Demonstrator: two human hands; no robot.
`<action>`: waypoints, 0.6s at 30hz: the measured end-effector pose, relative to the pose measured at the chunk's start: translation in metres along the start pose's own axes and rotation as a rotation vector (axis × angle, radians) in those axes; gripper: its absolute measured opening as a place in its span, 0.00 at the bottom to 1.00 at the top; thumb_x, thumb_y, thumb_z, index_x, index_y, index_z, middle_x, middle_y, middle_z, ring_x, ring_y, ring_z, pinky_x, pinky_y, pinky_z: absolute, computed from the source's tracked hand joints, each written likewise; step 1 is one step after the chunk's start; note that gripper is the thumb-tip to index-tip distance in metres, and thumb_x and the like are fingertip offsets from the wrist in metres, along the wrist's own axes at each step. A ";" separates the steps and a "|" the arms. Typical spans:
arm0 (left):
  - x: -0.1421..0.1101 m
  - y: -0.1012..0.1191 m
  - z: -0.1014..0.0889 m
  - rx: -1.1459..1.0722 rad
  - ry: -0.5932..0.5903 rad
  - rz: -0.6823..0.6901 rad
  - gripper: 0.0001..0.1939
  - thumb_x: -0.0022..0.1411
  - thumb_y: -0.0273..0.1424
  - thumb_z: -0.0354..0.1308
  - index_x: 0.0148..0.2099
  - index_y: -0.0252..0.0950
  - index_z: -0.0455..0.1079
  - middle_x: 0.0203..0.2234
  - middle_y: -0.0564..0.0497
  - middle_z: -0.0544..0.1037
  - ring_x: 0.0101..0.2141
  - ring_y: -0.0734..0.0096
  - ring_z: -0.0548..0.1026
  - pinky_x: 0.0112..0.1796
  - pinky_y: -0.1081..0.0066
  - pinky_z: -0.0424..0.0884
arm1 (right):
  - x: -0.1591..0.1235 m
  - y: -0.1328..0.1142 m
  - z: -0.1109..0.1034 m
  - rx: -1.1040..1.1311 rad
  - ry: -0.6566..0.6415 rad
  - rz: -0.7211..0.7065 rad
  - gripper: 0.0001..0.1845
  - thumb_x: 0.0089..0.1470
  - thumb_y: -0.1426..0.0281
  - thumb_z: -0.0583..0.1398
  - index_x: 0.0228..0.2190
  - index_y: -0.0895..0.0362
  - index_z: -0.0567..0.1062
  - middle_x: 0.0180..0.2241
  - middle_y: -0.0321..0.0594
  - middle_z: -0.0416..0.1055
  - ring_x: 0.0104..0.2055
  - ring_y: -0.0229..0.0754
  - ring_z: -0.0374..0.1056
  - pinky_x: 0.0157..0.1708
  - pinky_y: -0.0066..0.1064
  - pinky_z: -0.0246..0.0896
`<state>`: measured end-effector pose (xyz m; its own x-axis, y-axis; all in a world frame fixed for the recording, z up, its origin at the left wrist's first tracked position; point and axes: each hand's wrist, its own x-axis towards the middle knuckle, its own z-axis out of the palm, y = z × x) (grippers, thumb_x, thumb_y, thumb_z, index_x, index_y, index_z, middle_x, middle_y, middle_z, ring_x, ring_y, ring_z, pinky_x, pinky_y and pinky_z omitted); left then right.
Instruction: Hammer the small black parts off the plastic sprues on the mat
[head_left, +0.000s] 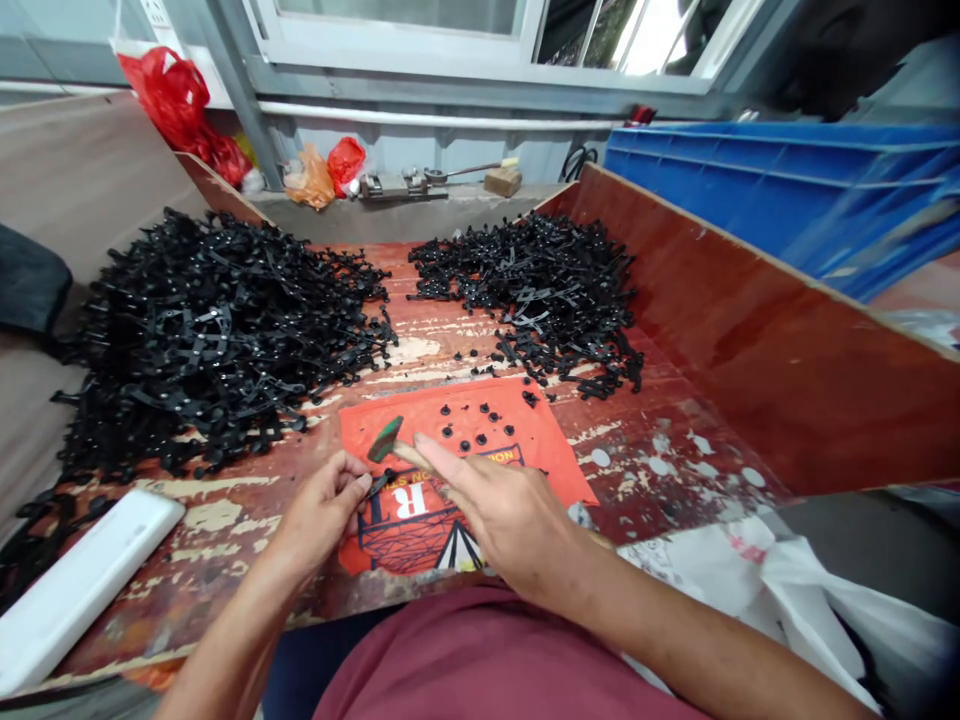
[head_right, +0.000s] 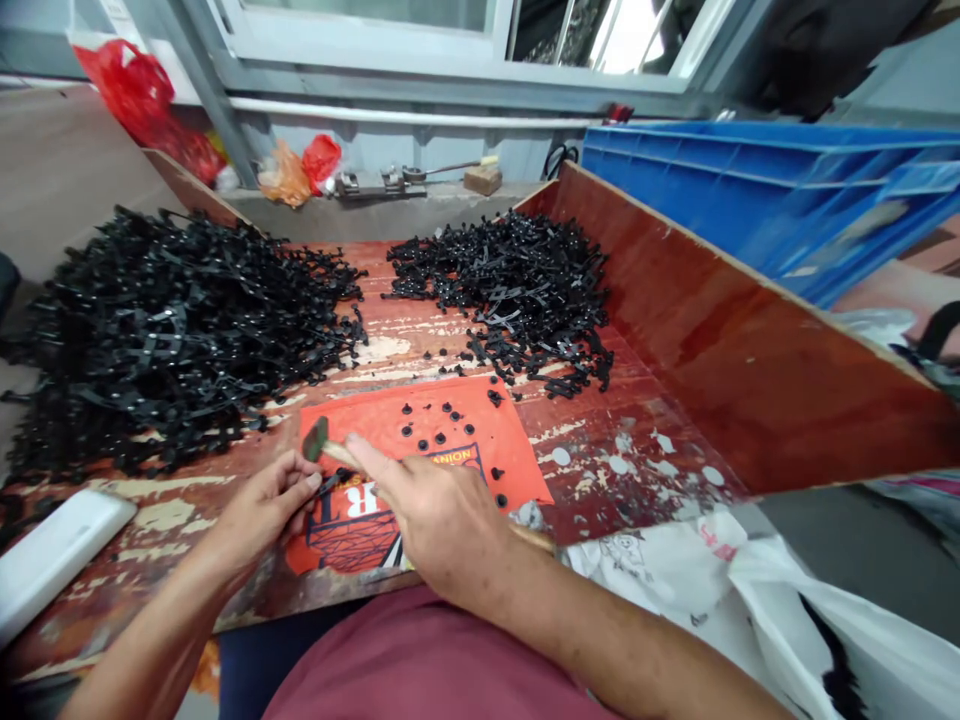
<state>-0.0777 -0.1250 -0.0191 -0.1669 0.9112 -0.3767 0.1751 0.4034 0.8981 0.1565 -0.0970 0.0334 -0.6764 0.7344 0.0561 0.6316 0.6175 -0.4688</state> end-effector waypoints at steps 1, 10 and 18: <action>0.000 0.000 0.000 -0.002 -0.001 -0.006 0.18 0.53 0.46 0.61 0.33 0.39 0.62 0.13 0.63 0.64 0.13 0.79 0.60 0.16 0.79 0.53 | -0.001 -0.001 0.001 -0.006 -0.005 0.014 0.34 0.66 0.74 0.50 0.69 0.41 0.51 0.41 0.40 0.79 0.40 0.43 0.75 0.41 0.31 0.67; -0.018 0.014 -0.005 -0.341 -0.099 -0.048 0.20 0.54 0.45 0.66 0.41 0.38 0.67 0.14 0.63 0.62 0.14 0.82 0.55 0.16 0.80 0.51 | 0.008 0.007 -0.009 0.408 0.078 0.134 0.21 0.63 0.71 0.55 0.56 0.49 0.72 0.38 0.35 0.77 0.33 0.38 0.70 0.36 0.28 0.62; -0.042 0.020 0.020 -0.699 -0.345 -0.138 0.12 0.59 0.39 0.65 0.37 0.39 0.67 0.19 0.59 0.64 0.14 0.85 0.52 0.15 0.80 0.49 | 0.012 0.001 -0.010 0.831 0.085 0.205 0.03 0.56 0.70 0.61 0.33 0.57 0.75 0.26 0.29 0.64 0.28 0.34 0.59 0.28 0.26 0.53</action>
<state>-0.0480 -0.1534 0.0103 0.1881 0.8773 -0.4416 -0.4948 0.4730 0.7290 0.1533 -0.0847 0.0420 -0.5275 0.8481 -0.0495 0.2333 0.0886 -0.9684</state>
